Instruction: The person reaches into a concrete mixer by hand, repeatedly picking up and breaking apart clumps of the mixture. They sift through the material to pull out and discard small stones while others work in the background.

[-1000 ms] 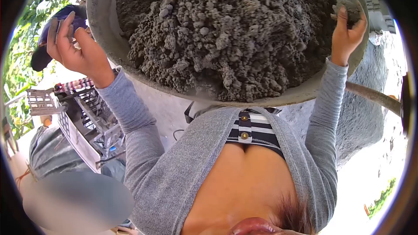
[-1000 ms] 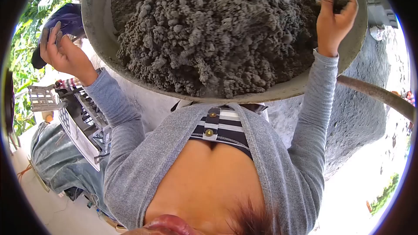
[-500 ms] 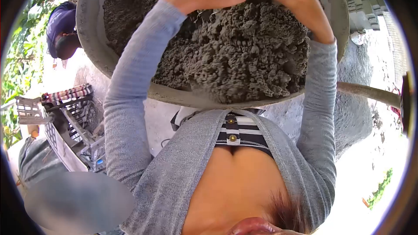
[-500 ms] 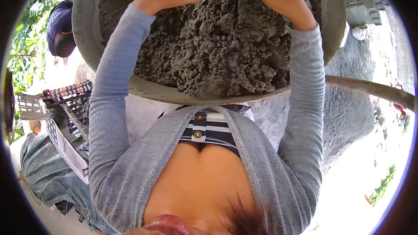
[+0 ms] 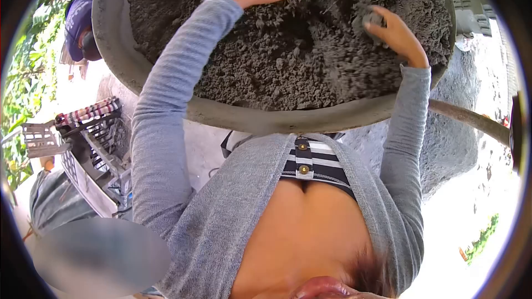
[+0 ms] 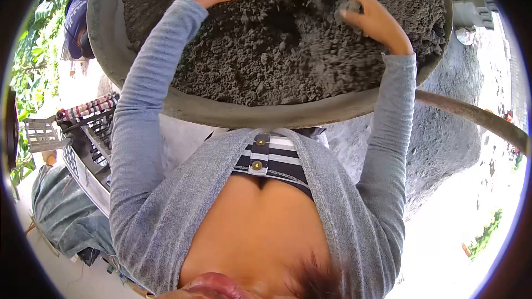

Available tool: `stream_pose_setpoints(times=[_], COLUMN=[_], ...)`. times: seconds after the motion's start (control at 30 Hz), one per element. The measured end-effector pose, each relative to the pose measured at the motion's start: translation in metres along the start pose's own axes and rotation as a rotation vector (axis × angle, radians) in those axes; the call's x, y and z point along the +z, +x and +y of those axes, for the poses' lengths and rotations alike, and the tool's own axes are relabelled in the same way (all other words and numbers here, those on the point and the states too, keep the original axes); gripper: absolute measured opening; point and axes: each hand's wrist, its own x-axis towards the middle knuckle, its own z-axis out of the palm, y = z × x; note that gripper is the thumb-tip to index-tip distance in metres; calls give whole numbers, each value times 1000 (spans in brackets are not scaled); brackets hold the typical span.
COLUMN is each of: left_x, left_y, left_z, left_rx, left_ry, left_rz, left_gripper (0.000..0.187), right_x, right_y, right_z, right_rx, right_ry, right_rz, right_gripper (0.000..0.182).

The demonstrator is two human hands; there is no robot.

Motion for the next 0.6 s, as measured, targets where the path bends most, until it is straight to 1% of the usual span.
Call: stream_pose_setpoints(times=[0.03, 0.07, 0.13, 0.17, 0.2, 0.23, 0.27, 0.3, 0.37, 0.4, 0.43, 0.47, 0.5, 0.57, 0.6], left_x=[1, 0, 16, 12, 8, 7, 9, 13, 18, 19, 20, 20, 19, 15, 9], left_y=[-13, -24, -62, -77, -91, -105, -116, -126, -141, -141, -141, -143, -143, -139, -136], left_z=[-23, -49, -94, -102, -106, -115, -124, -128, -132, -136, -141, -144, -143, -140, -148], left_rx=[-82, -133, -239, -341, -442, -528, -611, -605, -751, -747, -747, -749, -757, -756, -729], left_ry=[-76, 11, 136, 135, 135, 103, 72, 70, 2, -3, 36, 78, 78, 69, 109], left_rz=[-43, -165, -171, -252, -334, -400, -466, -475, -562, -566, -630, -691, -684, -367, -379], left_gripper=[35, 36, 39, 41, 42, 42, 42, 42, 44, 44, 44, 45, 45, 47, 51], right_x=[8, 17, 38, 45, 41, 47, 54, 59, 65, 70, 74, 76, 76, 76, 76], right_y=[-6, -9, -11, -11, -15, -13, -9, -8, -9, -10, -10, -11, -11, -10, -12], right_z=[14, 24, 35, 37, 17, 19, 23, 25, 19, 20, 20, 19, 16, 12, 10], right_rx=[-232, -465, -434, -411, -110, -103, -152, -200, -188, -242, -302, -304, -313, -205, -225], right_ry=[7, 17, -13, -54, 9, 18, -53, -125, -104, -152, -201, -246, -248, -327, -325], right_rz=[-163, -321, -349, -369, -517, -521, -471, -418, -454, -452, -452, -469, -471, -540, -498], right_gripper=[62, 59, 57, 56, 54, 54, 53, 52, 52, 52, 52, 52, 52, 52, 51])
